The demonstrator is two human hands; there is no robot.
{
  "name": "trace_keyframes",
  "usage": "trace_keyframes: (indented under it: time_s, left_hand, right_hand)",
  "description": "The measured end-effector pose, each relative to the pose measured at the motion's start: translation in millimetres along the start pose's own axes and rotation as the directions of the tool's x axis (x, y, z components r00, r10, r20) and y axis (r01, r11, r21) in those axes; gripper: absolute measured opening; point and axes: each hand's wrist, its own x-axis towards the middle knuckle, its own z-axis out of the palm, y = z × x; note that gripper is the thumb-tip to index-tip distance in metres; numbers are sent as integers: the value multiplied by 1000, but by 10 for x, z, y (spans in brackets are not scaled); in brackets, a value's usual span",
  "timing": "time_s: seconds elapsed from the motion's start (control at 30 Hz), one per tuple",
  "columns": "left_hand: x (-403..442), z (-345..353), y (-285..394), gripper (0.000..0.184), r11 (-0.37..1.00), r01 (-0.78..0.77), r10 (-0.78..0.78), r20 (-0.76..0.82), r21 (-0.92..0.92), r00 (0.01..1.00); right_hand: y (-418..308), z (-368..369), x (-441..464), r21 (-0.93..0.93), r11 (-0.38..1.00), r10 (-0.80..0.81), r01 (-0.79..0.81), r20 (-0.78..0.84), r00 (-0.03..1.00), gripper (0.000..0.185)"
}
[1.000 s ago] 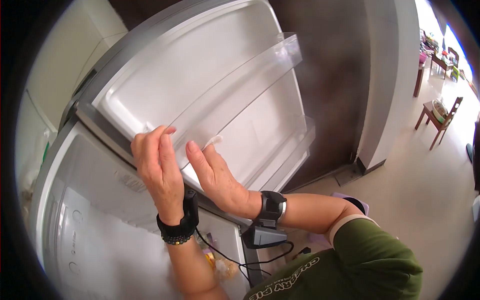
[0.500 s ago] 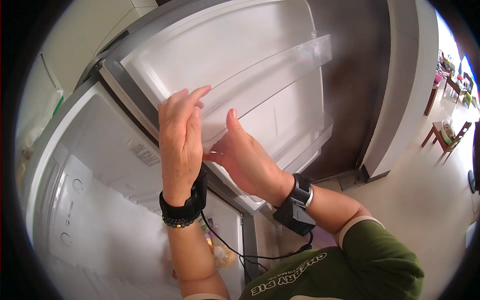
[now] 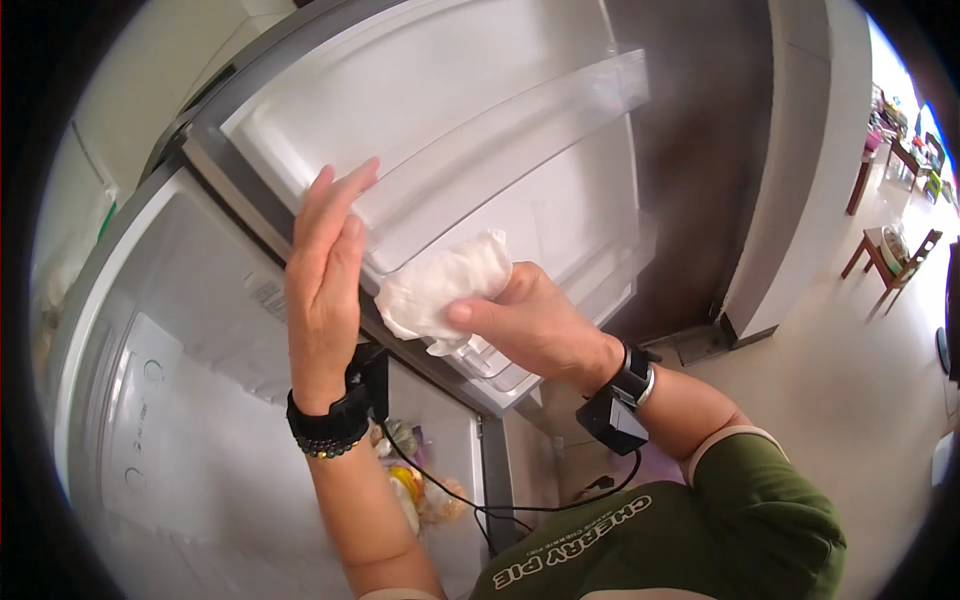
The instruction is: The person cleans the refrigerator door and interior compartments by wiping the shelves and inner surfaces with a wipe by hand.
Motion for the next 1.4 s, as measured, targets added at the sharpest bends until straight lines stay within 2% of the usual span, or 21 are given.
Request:
trace_keyframes:
  time_s: [0.07, 0.13, 0.2, 0.3, 0.43, 0.53, 0.6, 0.63, 0.7, 0.77, 0.8, 0.87, 0.9, 1.0, 1.03, 1.1, 1.13, 1.2, 1.27, 1.37, 1.4]
  left_hand:
    - [-3, 48, 56, 32, 999, 15, -14, -7, 34, 1000]
    - [-17, 103, 90, 32, 996, 22, -19, -29, 83, 999]
    - [-20, 199, 95, 32, 976, -57, 88, -143, 208, 986]
    - [-109, 275, 235, 34, 888, -108, 262, -300, 446, 917]
    - [-377, 536, 447, 31, 982, -76, 107, -177, 171, 978]
    - [-472, 751, 533, 26, 989, 148, -147, 30, -21, 989]
    - [-515, 802, 457, 22, 921, 373, -333, 268, -111, 904]
    - [-543, 839, 395, 21, 887, 430, -385, 249, -165, 889]
    - [-597, 933, 257, 19, 804, 526, -480, 220, -277, 849]
    - [-603, 1074, 200, 17, 891, 415, -406, 84, -185, 910]
    - [-594, 1129, 201, 17, 924, 359, -360, 18, -133, 933]
    - [-542, 1181, 231, 20, 924, 365, -351, 125, -112, 928]
    - [-532, 1205, 245, 22, 924, 368, -347, 183, -99, 920]
    - [-529, 1240, 291, 32, 948, 240, -166, 317, -210, 934]
    - [-480, 1143, 352, 38, 984, 146, -92, 403, -104, 910]
    - [-468, 927, 363, 37, 988, -92, 71, 167, 122, 983]
    - [-448, 820, 341, 37, 951, -183, 174, 57, 249, 983]
    - [-341, 574, 251, 35, 836, -111, 300, -277, 538, 913]
    - [-165, 442, 189, 34, 899, 17, 203, -453, 437, 868]
    - [-89, 379, -100, 36, 964, 68, 22, -332, 258, 943]
    - [-87, 380, -125, 36, 964, 61, 25, -316, 259, 949]
  right_hand:
    - [-40, -96, -111, -74, 996, 43, -48, -65, 997, 30]
    - [21, -204, -185, 46, 998, 59, -54, -125, 990, 29]
    - [89, -310, -218, 238, 971, 33, 10, -177, 984, 29]
    - [95, -497, -321, 217, 976, 46, -2, -199, 979, 28]
    - [62, -625, -433, 124, 992, 51, -26, -201, 978, 29]
    - [30, -632, -470, 121, 993, 25, -1, -196, 980, 35]
    - [68, -703, -496, 48, 998, 59, -50, -212, 975, 40]
    - [78, -730, -497, 10, 997, 71, -71, -221, 973, 43]
    - [107, -648, -500, -268, 961, -71, -69, -481, 874, 48]
    - [161, -552, -531, -590, 805, -366, -66, -582, 726, 54]
    - [196, -549, -564, -706, 707, -440, -31, -474, 762, 52]
    - [253, -576, -605, -885, 462, -536, 60, -225, 814, 48]
    - [225, -501, -596, -725, 688, -411, 28, -357, 839, 40]
    - [208, -722, -590, -398, 917, -212, 8, -472, 856, 35]
    - [230, -822, -584, -257, 966, -170, 38, -512, 842, 32]
    - [118, -1062, -465, -293, 938, -336, 183, -648, 683, 31]
    - [2, -1208, -386, -319, 914, -405, 249, -704, 584, 30]
    - [-347, -1574, -193, -655, 713, -696, 250, -619, 364, 29]
    - [-582, -1907, 50, -817, 559, -823, 141, -525, 217, 29]
    - [-626, -2050, 420, -903, 397, -898, 162, -346, 272, 31]
    - [-573, -1978, 541, -984, 153, -944, -93, -174, 281, 36]
